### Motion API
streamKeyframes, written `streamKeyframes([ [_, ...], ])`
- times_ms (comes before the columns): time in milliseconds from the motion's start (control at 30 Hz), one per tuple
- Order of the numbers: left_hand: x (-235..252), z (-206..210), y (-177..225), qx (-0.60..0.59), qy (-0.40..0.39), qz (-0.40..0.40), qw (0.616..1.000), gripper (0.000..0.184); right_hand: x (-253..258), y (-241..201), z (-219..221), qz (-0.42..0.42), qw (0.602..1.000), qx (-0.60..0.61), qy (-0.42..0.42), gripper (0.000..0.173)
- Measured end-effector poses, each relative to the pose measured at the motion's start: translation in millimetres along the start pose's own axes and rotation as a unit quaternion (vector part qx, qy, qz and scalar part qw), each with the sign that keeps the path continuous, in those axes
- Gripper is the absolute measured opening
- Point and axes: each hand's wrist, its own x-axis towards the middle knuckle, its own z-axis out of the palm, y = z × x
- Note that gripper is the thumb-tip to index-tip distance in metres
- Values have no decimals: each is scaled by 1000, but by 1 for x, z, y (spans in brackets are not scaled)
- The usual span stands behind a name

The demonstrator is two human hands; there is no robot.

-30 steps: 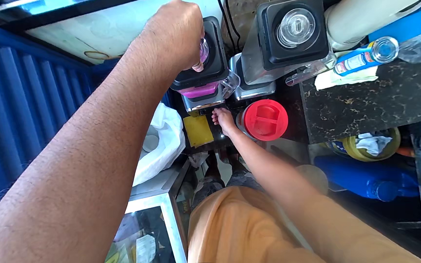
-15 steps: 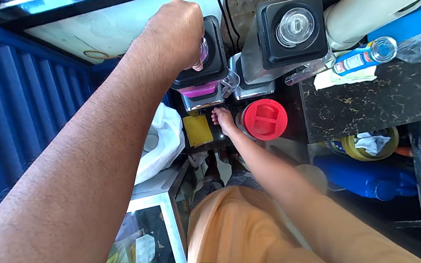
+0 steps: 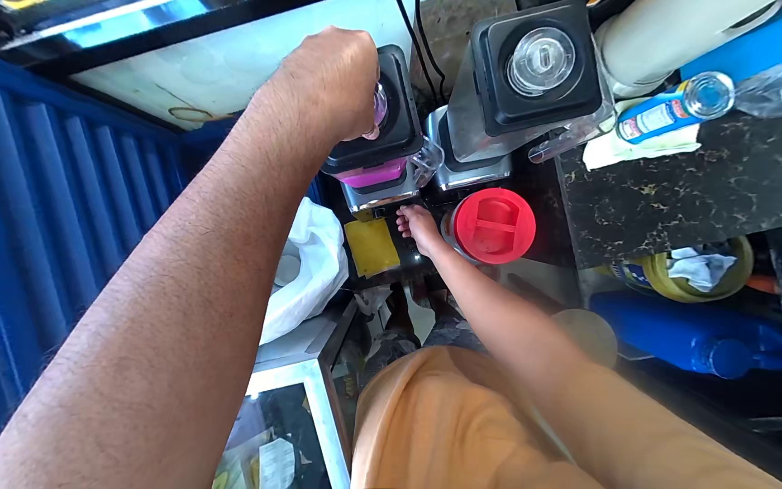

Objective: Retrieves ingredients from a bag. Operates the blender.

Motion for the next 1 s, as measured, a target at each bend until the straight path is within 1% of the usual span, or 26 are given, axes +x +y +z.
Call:
streamKeyframes([
  [67, 0, 1, 0, -5, 4, 0, 1000, 51, 3, 7, -5, -6, 1000, -14, -2, 33],
  [200, -3, 3, 0, -20, 13, -11, 1000, 58, 3, 7, -4, -23, 999, -24, -8, 32],
  [300, -3, 4, 0, -20, 21, -1, 1000, 59, 2, 4, -3, -31, 999, -26, -13, 33],
  [400, -6, 6, 1, -33, 16, 1, 999, 53, 3, 3, -1, -25, 999, -18, -14, 32],
  [467, -12, 11, 6, -43, 27, -7, 999, 35, 2, 4, -2, -17, 1000, -16, -13, 31],
  [533, -16, 10, 9, -47, 23, -28, 998, 27, 3, 2, -2, -12, 1000, -12, -16, 32],
  [600, -15, 9, 10, -50, 12, -35, 998, 27, 3, 1, -1, -11, 1000, -10, -11, 32],
  [833, -15, 10, 10, -38, 19, -29, 999, 25, 1, -1, 0, 2, 1000, -10, -7, 33],
  [1000, -12, 11, 8, -32, 21, -21, 999, 26, -8, -17, 8, 41, 999, -21, 28, 31],
])
